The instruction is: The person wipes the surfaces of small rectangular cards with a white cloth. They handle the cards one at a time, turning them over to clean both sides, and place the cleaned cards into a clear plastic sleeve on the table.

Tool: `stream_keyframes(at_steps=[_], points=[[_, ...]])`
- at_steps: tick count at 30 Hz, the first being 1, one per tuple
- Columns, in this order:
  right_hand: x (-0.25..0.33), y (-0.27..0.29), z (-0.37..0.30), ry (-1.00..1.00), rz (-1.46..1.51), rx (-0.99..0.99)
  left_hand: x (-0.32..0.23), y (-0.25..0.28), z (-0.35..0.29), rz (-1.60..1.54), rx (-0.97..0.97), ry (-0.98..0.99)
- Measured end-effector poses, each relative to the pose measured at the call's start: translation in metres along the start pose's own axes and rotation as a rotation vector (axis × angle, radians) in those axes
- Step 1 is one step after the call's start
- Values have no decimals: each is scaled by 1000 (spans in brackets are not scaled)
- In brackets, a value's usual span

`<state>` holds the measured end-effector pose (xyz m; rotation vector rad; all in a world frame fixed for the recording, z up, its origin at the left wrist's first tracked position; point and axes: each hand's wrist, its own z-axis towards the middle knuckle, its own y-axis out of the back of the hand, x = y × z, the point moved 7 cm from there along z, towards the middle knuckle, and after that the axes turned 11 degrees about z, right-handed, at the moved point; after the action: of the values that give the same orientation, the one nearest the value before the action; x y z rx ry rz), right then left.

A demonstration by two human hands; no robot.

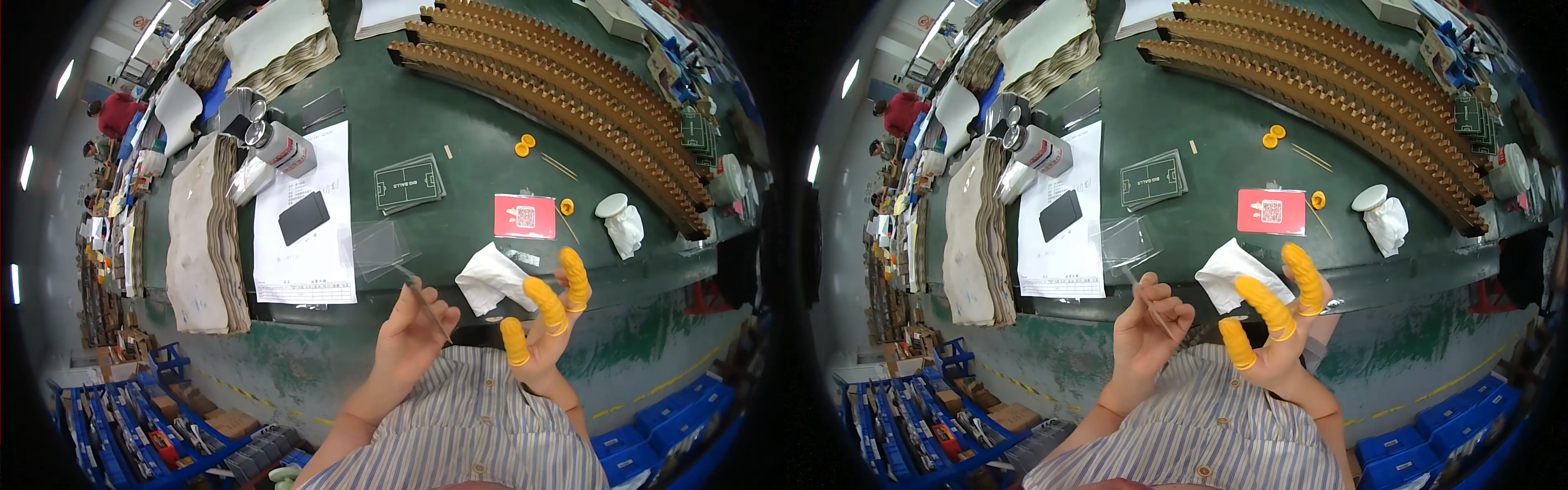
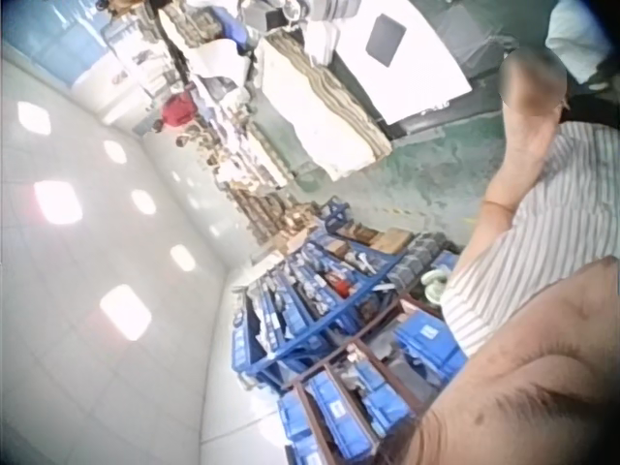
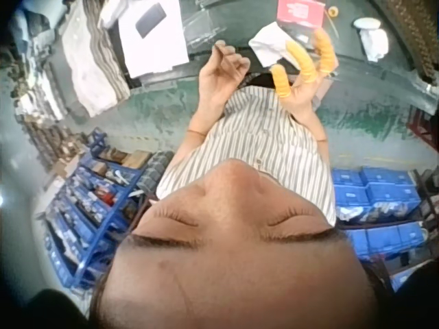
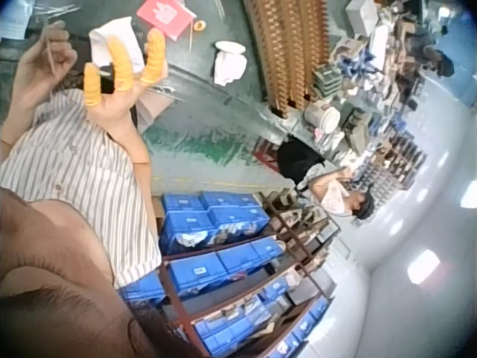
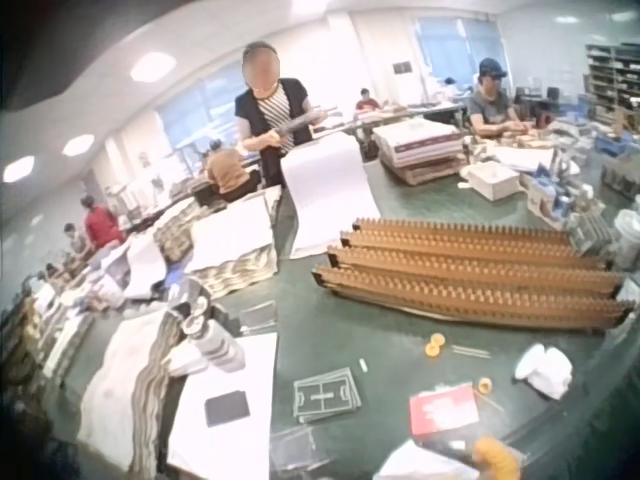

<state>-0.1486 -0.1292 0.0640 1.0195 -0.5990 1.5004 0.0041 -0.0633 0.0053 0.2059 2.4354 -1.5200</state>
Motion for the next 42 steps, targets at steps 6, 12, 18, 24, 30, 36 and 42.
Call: stream_keyframes(at_steps=[6,12,18,24,30,36,42], points=[[-10,11,4,-19,53,-93,-12,-14,-1,682,-91,-88],[-19,18,7,-53,177,-138,-22,-22,-4,961,-59,-200],[-20,-13,8,-292,587,59,-16,-23,-5,1061,23,-132],[-24,-34,-2,-560,781,114,-16,-22,-5,1247,38,-228],[-16,-23,0,-392,780,14,-14,-10,-8,1088,41,-139],[-11,-4,5,-35,289,68,-37,-29,-15,1496,15,-644],[-2,2,6,71,-35,61,-43,-45,-20,1694,91,-843]])
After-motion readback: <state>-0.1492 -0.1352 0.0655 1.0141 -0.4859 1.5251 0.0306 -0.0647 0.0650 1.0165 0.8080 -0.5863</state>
